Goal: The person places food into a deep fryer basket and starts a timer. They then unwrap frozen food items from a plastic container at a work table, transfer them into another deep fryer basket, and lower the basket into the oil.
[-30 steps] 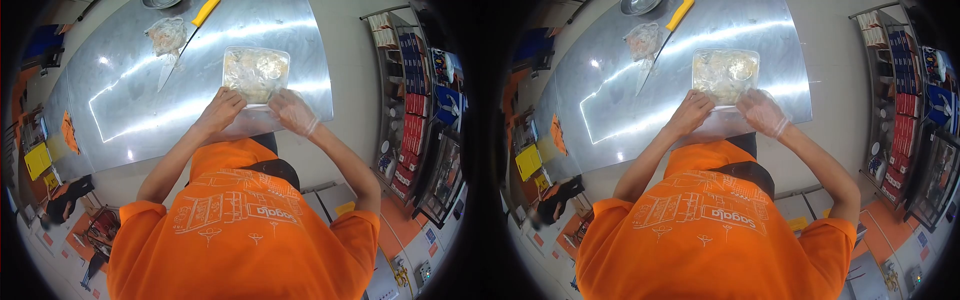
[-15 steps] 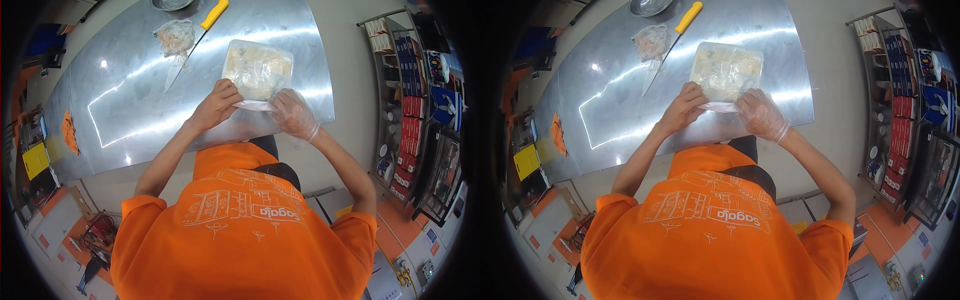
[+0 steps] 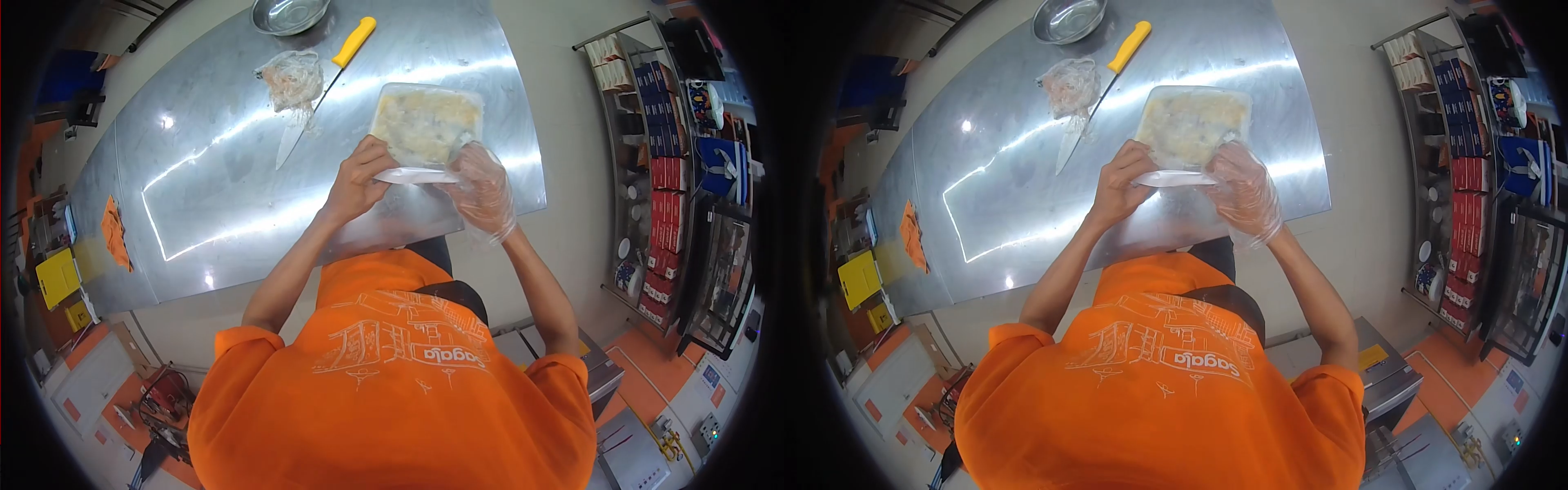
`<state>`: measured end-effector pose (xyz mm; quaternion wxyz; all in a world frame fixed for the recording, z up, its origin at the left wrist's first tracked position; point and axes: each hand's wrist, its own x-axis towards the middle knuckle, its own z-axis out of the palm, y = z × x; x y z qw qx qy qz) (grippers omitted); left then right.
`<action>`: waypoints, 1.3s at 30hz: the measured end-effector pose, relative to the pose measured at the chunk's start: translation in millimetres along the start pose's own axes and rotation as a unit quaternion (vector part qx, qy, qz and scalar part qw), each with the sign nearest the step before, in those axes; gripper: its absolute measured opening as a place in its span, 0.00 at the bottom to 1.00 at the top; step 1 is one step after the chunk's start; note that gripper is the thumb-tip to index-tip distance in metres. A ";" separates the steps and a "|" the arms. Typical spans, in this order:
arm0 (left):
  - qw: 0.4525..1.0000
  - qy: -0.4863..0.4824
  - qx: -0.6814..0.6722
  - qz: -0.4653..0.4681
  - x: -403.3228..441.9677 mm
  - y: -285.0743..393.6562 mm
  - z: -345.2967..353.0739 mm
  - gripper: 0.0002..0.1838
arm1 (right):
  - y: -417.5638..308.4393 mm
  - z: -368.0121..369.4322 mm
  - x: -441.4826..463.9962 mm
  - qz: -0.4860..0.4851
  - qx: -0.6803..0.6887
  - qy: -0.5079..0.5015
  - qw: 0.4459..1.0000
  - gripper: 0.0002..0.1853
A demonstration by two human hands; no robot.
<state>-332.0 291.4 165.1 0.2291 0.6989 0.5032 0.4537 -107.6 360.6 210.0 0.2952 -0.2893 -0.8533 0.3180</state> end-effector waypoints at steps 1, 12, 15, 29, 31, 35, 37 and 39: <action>1.000 0.013 -0.010 -0.005 3.7 1.3 -1.1 0.09 | -2.7 -2.0 3.4 -0.001 0.002 0.008 1.000 0.14; 0.992 0.095 -0.014 0.076 59.2 21.9 -28.4 0.11 | -44.4 -40.8 55.1 -0.082 -0.071 0.081 0.991 0.14; 0.989 0.104 0.011 0.106 67.8 22.9 -33.6 0.12 | -40.7 -42.7 57.4 -0.070 -0.063 0.088 0.992 0.14; 0.988 0.126 0.066 0.064 2.6 -17.8 12.7 0.16 | 21.8 27.4 10.7 0.062 0.031 0.065 0.995 0.15; 0.983 0.140 0.100 0.062 -3.3 -20.9 20.1 0.18 | 25.2 30.4 6.9 0.076 0.031 0.059 0.995 0.15; 0.970 0.160 0.146 0.107 -6.9 -28.6 23.3 0.16 | 18.2 32.9 5.6 0.089 0.008 0.070 0.994 0.15; 0.968 0.163 0.159 0.108 -11.4 -26.9 21.1 0.17 | 8.0 32.3 4.7 0.102 -0.007 0.069 0.992 0.15; 0.964 0.168 0.171 0.115 -9.7 -25.4 17.0 0.17 | 3.7 31.9 7.4 0.085 -0.030 0.078 0.993 0.14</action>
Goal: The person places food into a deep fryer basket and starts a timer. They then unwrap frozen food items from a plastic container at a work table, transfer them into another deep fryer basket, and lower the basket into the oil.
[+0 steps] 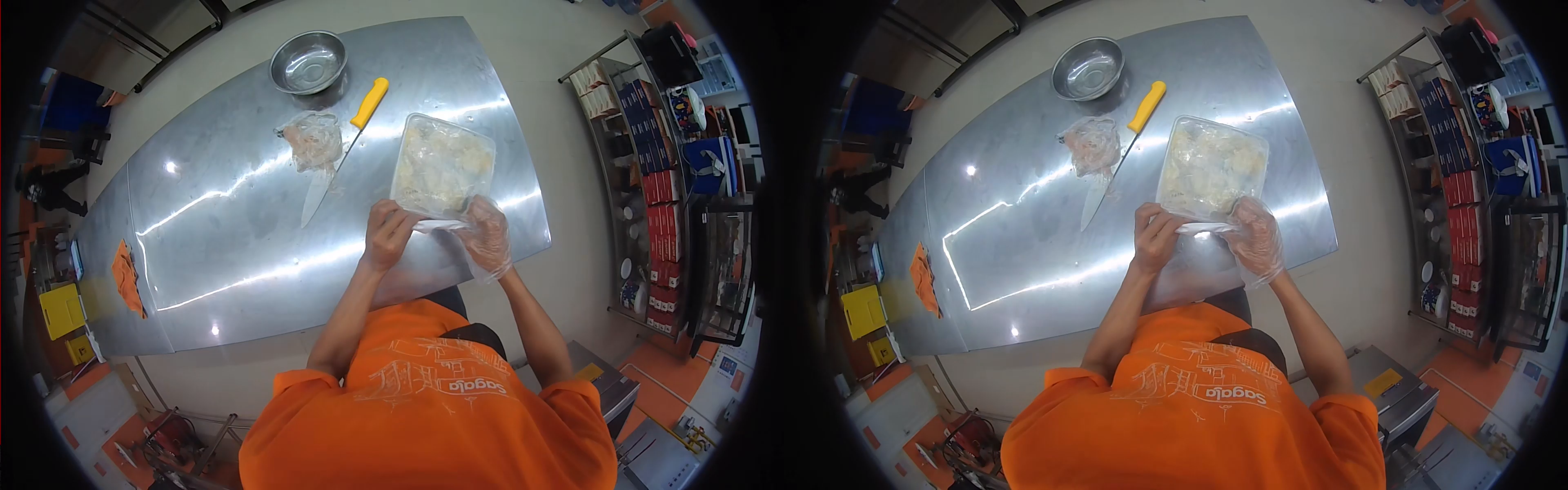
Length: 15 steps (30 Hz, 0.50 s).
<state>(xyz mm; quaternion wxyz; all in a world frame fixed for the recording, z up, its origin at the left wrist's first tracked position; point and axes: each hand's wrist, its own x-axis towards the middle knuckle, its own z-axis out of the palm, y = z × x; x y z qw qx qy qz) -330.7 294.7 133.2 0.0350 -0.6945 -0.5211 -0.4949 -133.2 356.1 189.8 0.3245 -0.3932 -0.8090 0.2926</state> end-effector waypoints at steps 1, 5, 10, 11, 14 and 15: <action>1.000 -0.005 0.025 0.016 0.0 0.2 -2.2 0.13 | 0.1 0.6 0.1 0.000 -0.002 -0.002 1.000 0.14; 0.971 0.182 0.153 0.039 -1.9 -8.4 -2.8 0.13 | 23.6 3.4 -9.6 0.079 0.135 -0.005 0.988 0.17; 0.992 0.071 0.065 -0.084 31.5 -14.3 -58.7 0.17 | 32.5 9.1 -9.6 0.055 -0.021 -0.073 0.996 0.16; 0.986 0.040 -0.011 -0.161 25.1 -24.1 -53.1 0.17 | 26.2 15.5 -6.9 0.076 -0.007 -0.070 0.995 0.16; 0.948 -0.018 -0.096 -0.302 -18.9 -26.1 -51.0 0.15 | 39.5 46.2 -23.4 0.054 0.028 -0.055 0.997 0.14; 0.906 -0.047 -0.149 -0.394 -29.2 -28.0 -45.3 0.15 | 40.5 49.5 -22.5 0.049 0.017 -0.067 0.996 0.12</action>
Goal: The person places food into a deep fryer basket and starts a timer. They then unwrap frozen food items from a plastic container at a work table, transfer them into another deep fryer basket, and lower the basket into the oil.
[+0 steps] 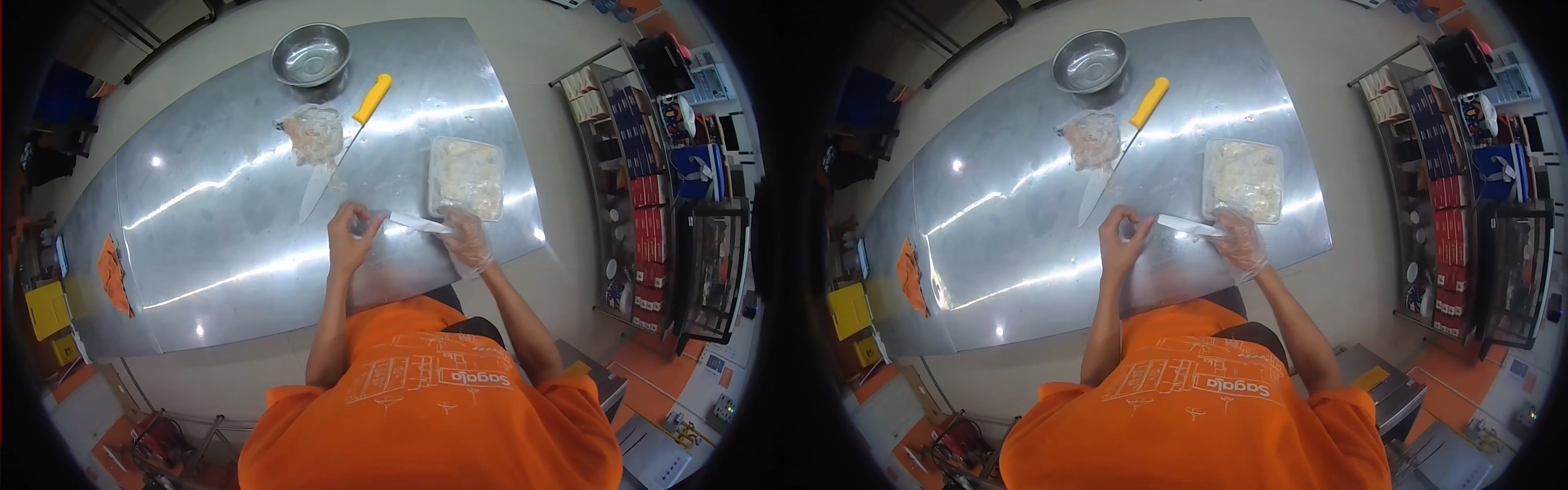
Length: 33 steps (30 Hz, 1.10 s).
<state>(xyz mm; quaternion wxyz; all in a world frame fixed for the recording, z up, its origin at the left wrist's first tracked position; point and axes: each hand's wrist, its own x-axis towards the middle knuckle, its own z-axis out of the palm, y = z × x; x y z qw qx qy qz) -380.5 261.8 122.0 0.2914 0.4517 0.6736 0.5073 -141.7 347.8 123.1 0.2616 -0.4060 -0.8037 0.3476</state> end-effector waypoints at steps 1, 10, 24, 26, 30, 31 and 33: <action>1.000 -0.003 -0.001 -0.001 -5.2 -2.5 5.8 0.15 | 2.2 1.3 -2.0 -0.002 -0.010 -0.013 1.000 0.17; 0.934 -0.176 0.076 0.300 96.1 40.7 106.1 0.31 | 8.2 0.7 -54.4 -0.031 0.165 -0.024 0.986 0.20; 0.802 -0.288 0.381 0.359 92.1 45.1 177.8 0.49 | 23.9 -3.0 -85.9 0.386 0.476 0.230 0.756 0.19; 0.802 -0.270 0.389 0.366 72.0 61.2 167.5 0.56 | 35.0 -8.8 -83.0 0.320 0.589 0.330 0.665 0.18; 0.748 -0.381 0.390 0.377 28.4 76.1 156.0 0.59 | 42.2 -24.1 -88.8 0.249 0.671 0.321 0.620 0.17; 0.736 -0.396 0.392 0.385 22.1 75.3 160.7 0.57 | 39.8 -30.0 -86.3 0.279 0.680 0.328 0.594 0.17; 0.770 -0.388 0.334 0.381 13.9 74.2 163.2 0.46 | 43.9 -41.8 -82.7 0.302 0.687 0.335 0.569 0.16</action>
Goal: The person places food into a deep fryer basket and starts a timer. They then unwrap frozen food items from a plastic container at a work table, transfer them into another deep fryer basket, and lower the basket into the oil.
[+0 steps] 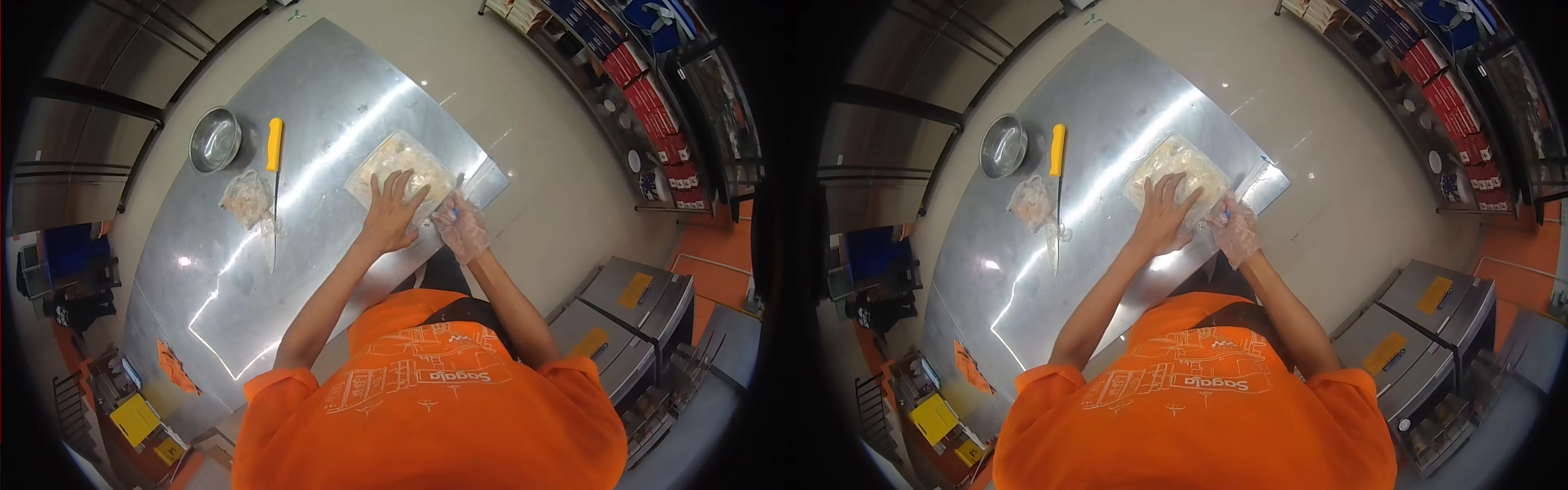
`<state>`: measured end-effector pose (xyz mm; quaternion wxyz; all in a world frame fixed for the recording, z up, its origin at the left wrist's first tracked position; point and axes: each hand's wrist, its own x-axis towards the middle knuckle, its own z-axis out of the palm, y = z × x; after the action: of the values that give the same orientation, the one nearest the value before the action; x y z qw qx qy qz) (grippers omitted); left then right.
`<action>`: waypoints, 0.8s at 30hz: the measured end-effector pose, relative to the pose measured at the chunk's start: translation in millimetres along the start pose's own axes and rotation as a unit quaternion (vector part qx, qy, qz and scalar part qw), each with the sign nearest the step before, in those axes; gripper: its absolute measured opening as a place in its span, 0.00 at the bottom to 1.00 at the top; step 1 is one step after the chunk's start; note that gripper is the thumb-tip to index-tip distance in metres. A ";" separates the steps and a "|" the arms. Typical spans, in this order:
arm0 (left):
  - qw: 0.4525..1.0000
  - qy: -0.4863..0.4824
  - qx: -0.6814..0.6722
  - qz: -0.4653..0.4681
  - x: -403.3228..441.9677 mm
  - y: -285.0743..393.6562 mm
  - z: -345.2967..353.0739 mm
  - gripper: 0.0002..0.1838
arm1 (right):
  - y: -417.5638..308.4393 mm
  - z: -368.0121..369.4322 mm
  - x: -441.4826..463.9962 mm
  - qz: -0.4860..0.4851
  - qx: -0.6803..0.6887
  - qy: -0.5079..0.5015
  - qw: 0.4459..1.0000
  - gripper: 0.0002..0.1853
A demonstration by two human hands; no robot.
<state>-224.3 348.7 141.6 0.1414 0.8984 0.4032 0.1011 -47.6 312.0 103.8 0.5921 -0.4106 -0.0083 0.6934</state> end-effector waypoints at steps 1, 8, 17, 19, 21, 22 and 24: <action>1.000 -0.001 0.001 0.003 -4.6 -0.4 4.7 0.46 | -4.8 -4.1 1.0 0.003 0.029 -0.035 0.999 0.17; 0.976 0.206 -0.071 -0.026 -0.7 10.5 -2.9 0.15 | -32.5 0.0 1.1 -0.013 -0.005 -0.061 0.998 0.18; 0.971 0.215 -0.071 -0.075 -21.0 -4.5 -16.3 0.16 | -112.9 -73.1 34.0 -0.166 -0.405 0.222 0.871 0.15; 0.984 0.168 -0.050 -0.041 -41.4 -6.4 5.9 0.17 | -132.6 -82.7 38.7 -0.263 -0.575 0.126 0.765 0.14; 0.987 0.142 -0.038 -0.059 -63.6 -9.4 20.0 0.18 | -135.4 -48.4 34.0 -0.252 -0.606 0.104 0.747 0.15; 0.988 0.134 -0.034 -0.071 -72.1 -7.6 22.7 0.18 | -131.1 -43.6 42.2 -0.309 -0.689 0.045 0.654 0.17; 0.986 0.127 -0.016 -0.103 -89.5 -4.7 29.4 0.18 | -122.2 -18.4 54.1 -0.359 -0.759 -0.026 0.542 0.19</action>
<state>-277.5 279.2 106.4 0.1134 0.8296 0.5065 0.2061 64.6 384.6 122.2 0.2583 -0.6509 -0.6940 0.1675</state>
